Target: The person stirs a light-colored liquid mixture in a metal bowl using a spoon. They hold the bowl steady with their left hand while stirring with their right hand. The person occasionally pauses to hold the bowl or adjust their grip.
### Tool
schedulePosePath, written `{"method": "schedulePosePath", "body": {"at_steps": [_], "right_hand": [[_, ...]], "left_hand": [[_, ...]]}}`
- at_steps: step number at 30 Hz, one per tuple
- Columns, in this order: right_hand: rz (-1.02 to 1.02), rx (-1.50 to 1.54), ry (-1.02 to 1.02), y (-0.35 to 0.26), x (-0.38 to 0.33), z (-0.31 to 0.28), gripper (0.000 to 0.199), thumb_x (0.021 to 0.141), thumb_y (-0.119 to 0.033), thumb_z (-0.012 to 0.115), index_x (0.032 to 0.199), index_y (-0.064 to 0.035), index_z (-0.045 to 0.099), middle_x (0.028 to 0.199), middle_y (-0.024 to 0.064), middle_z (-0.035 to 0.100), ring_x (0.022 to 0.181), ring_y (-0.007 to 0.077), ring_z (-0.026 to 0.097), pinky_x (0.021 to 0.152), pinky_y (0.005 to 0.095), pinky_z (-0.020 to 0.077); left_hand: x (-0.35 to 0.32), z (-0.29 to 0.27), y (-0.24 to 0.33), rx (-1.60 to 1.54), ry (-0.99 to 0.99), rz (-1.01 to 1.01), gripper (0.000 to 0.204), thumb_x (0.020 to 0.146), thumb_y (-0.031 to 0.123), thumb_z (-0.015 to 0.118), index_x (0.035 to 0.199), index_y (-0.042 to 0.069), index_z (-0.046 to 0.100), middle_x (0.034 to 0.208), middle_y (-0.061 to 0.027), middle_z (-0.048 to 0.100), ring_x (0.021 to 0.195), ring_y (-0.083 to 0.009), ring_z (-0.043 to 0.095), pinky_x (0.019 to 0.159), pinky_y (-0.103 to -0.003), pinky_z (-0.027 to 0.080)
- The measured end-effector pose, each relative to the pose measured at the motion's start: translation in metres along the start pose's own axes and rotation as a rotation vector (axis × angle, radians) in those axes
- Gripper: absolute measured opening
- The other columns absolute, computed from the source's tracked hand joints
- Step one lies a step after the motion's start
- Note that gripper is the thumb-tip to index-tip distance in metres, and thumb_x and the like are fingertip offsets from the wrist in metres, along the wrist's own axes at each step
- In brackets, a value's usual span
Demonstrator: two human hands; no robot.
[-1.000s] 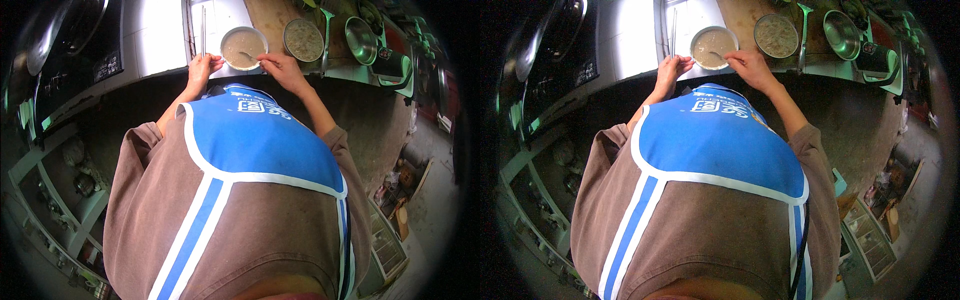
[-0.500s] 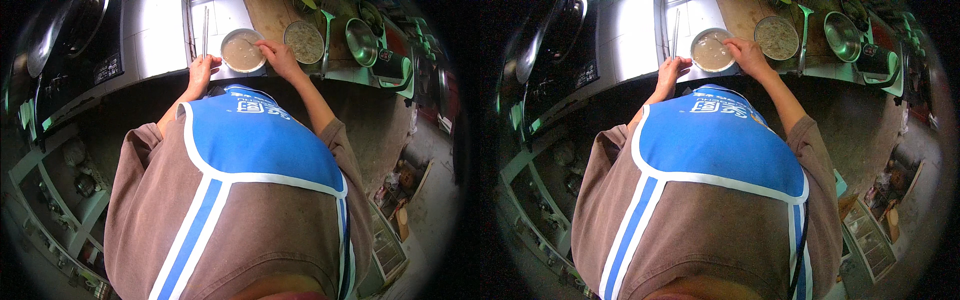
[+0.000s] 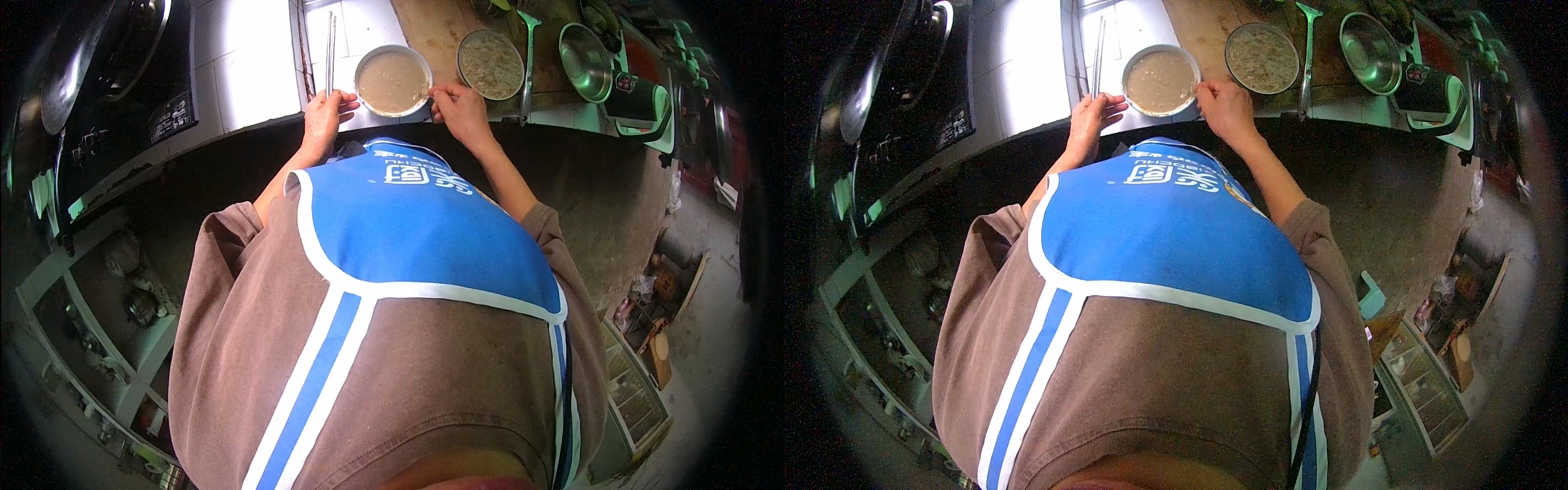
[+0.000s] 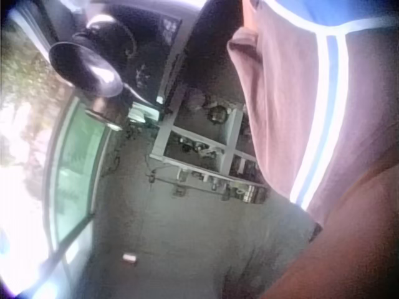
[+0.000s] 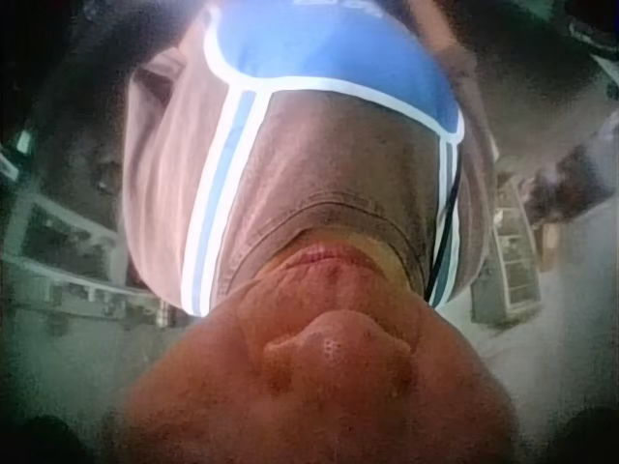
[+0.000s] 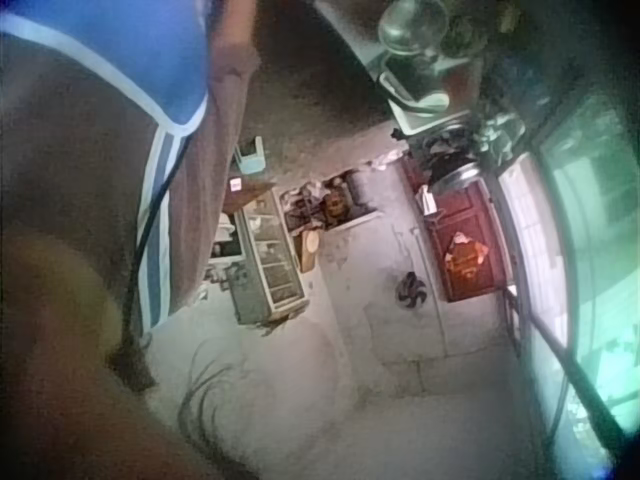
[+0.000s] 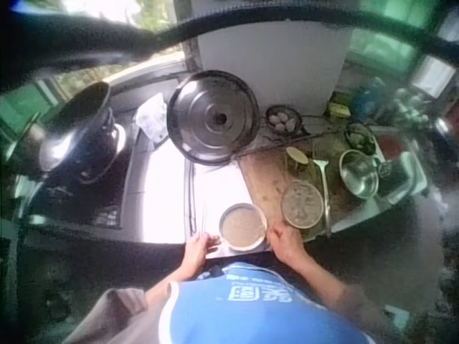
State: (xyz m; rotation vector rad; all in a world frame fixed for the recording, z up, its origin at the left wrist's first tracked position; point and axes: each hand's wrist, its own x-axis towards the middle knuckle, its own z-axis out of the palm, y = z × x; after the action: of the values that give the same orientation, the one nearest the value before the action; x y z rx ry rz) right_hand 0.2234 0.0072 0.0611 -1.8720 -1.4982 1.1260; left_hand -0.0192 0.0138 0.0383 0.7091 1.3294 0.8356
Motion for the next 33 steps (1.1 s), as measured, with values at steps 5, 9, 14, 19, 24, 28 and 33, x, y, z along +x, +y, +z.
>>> {"method": "schedulePosePath", "body": {"at_steps": [5,9,14,19,24,28,33], "right_hand": [[0.128,0.288,-0.116,-0.004,-0.011,0.01,0.025,0.085,-0.019,0.052,0.093,0.0002,0.065,0.069,0.0066,0.063,0.058,0.0104,0.06,0.056,0.024,0.0488],[0.036,0.409,-0.151,0.0,-0.003,0.026,0.025,0.086,-0.018,0.051,0.097,0.0001,0.064,0.071,0.0061,0.063,0.062,0.009,0.06,0.058,0.0245,0.049],[-0.21,0.084,-0.004,-0.004,0.018,0.024,0.021,0.086,-0.016,0.052,0.098,-0.0019,0.064,0.071,0.0071,0.064,0.064,0.0122,0.061,0.06,0.0255,0.0479],[-0.296,-0.151,0.124,-0.012,0.017,0.002,0.02,0.085,-0.015,0.053,0.096,-0.0042,0.065,0.07,0.0098,0.064,0.064,0.0165,0.062,0.061,0.0286,0.0477],[-0.289,-0.286,0.186,-0.009,-0.001,-0.004,0.02,0.083,-0.017,0.053,0.094,-0.0046,0.065,0.07,0.0098,0.064,0.062,0.0206,0.062,0.059,0.0323,0.0477],[-0.205,-0.237,0.16,-0.003,-0.014,-0.001,0.022,0.084,-0.016,0.051,0.093,-0.0009,0.064,0.069,0.0092,0.064,0.06,0.017,0.062,0.058,0.0293,0.0482],[0.062,0.121,-0.003,-0.008,-0.024,0.004,0.023,0.086,-0.014,0.05,0.092,0.0041,0.063,0.068,0.0065,0.063,0.059,0.01,0.06,0.056,0.0225,0.0487]], "left_hand": [[-0.002,0.001,0.003,-0.005,-0.007,0.001,0.028,0.093,0.017,0.035,0.094,-0.004,0.054,0.095,-0.0151,0.061,0.086,-0.0209,0.063,0.077,-0.032,0.051],[-0.001,0.001,0.003,-0.01,-0.003,-0.003,0.028,0.093,0.017,0.036,0.094,-0.004,0.054,0.095,-0.0153,0.061,0.085,-0.0211,0.064,0.075,-0.03,0.052],[0.001,0.001,0.0,-0.029,-0.008,-0.008,0.028,0.093,0.017,0.036,0.095,-0.004,0.054,0.095,-0.0156,0.061,0.085,-0.0219,0.064,0.075,-0.03,0.052],[-0.003,0.002,0.002,-0.038,0.005,-0.004,0.028,0.094,0.017,0.035,0.096,-0.005,0.053,0.097,-0.0163,0.06,0.087,-0.0224,0.063,0.076,-0.031,0.052],[-0.004,0.002,0.003,-0.029,-0.016,-0.005,0.029,0.094,0.018,0.036,0.097,-0.005,0.051,0.1,-0.0172,0.059,0.09,-0.0232,0.062,0.079,-0.032,0.051],[-0.003,0.001,0.0,-0.053,-0.031,0.002,0.029,0.094,0.018,0.036,0.097,-0.005,0.051,0.1,-0.0173,0.059,0.09,-0.0233,0.062,0.08,-0.032,0.051],[-0.004,0.001,0.002,-0.057,-0.008,0.012,0.029,0.093,0.017,0.035,0.097,-0.006,0.052,0.099,-0.017,0.059,0.089,-0.0227,0.062,0.078,-0.03,0.051]]}}
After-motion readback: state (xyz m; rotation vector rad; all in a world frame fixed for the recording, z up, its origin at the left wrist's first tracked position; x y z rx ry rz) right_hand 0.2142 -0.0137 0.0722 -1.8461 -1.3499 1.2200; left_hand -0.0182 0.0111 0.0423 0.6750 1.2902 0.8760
